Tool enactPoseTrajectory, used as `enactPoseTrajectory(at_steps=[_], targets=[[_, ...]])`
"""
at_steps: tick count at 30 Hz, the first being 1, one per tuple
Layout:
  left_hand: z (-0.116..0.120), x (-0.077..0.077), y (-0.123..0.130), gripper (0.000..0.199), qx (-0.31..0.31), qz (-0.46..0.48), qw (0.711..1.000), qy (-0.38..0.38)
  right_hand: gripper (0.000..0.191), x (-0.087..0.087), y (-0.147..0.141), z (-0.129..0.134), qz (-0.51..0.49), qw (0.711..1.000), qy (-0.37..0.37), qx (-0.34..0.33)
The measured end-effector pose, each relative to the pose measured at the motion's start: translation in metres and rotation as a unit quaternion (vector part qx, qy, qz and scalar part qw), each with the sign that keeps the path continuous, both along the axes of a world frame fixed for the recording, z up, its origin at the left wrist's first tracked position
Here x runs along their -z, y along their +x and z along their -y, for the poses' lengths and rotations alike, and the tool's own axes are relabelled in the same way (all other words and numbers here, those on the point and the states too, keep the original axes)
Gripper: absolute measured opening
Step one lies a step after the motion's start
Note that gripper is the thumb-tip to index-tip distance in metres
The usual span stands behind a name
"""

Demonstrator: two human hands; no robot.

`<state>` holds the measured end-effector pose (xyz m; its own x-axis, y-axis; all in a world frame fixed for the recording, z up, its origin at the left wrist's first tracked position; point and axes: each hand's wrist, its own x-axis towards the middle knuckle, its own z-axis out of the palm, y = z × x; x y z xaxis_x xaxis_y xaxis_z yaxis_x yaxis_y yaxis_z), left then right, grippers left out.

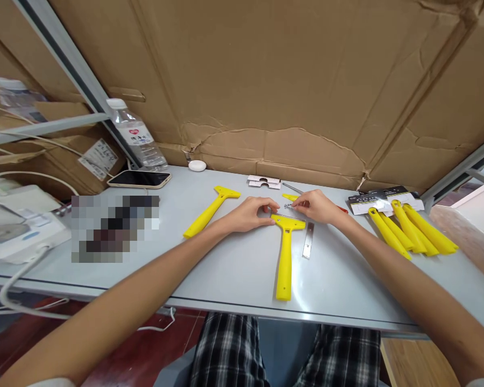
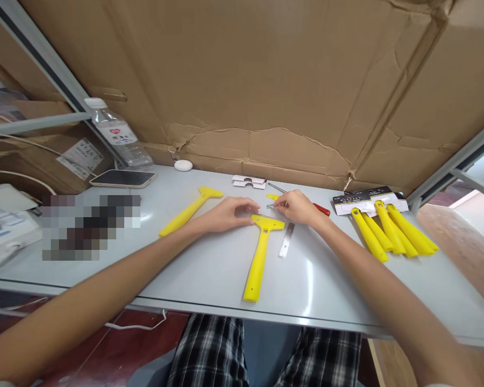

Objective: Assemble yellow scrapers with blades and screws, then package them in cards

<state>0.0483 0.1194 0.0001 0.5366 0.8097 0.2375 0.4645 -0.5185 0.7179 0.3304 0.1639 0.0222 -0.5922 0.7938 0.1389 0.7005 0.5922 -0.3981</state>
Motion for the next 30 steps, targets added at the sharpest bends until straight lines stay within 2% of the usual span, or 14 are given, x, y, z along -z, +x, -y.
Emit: enactPoseTrajectory(at_steps=[7, 16, 22, 25, 27, 30], targets=[[-0.001, -0.001, -0.001, 0.035, 0.000, 0.016, 1.000, -0.011, 0.017, 0.006, -0.015, -0.006, 0.032, 0.999, 0.014, 0.040], [-0.002, -0.002, -0.001, 0.033, 0.002, 0.010, 1.000, -0.003, 0.017, 0.006, -0.017, -0.003, 0.009, 0.999, 0.006, 0.043], [-0.004, 0.000, -0.001, 0.033, 0.003, 0.005, 1.000, -0.004, 0.020, 0.001, 0.012, 0.021, -0.045, 0.998, -0.001, 0.042], [-0.005, 0.000, -0.002, 0.033, 0.004, 0.007, 1.000, -0.009, 0.024, 0.003, 0.025, 0.039, -0.111, 0.993, -0.045, 0.015], [-0.005, 0.000, -0.002, 0.033, 0.006, 0.011, 1.000, -0.016, 0.027, 0.005, 0.028, 0.047, -0.134, 0.988, -0.072, 0.000], [-0.005, 0.001, -0.003, 0.034, 0.008, 0.013, 1.000, -0.022, 0.027, 0.009, 0.026, 0.052, -0.136, 0.988, -0.074, -0.019]])
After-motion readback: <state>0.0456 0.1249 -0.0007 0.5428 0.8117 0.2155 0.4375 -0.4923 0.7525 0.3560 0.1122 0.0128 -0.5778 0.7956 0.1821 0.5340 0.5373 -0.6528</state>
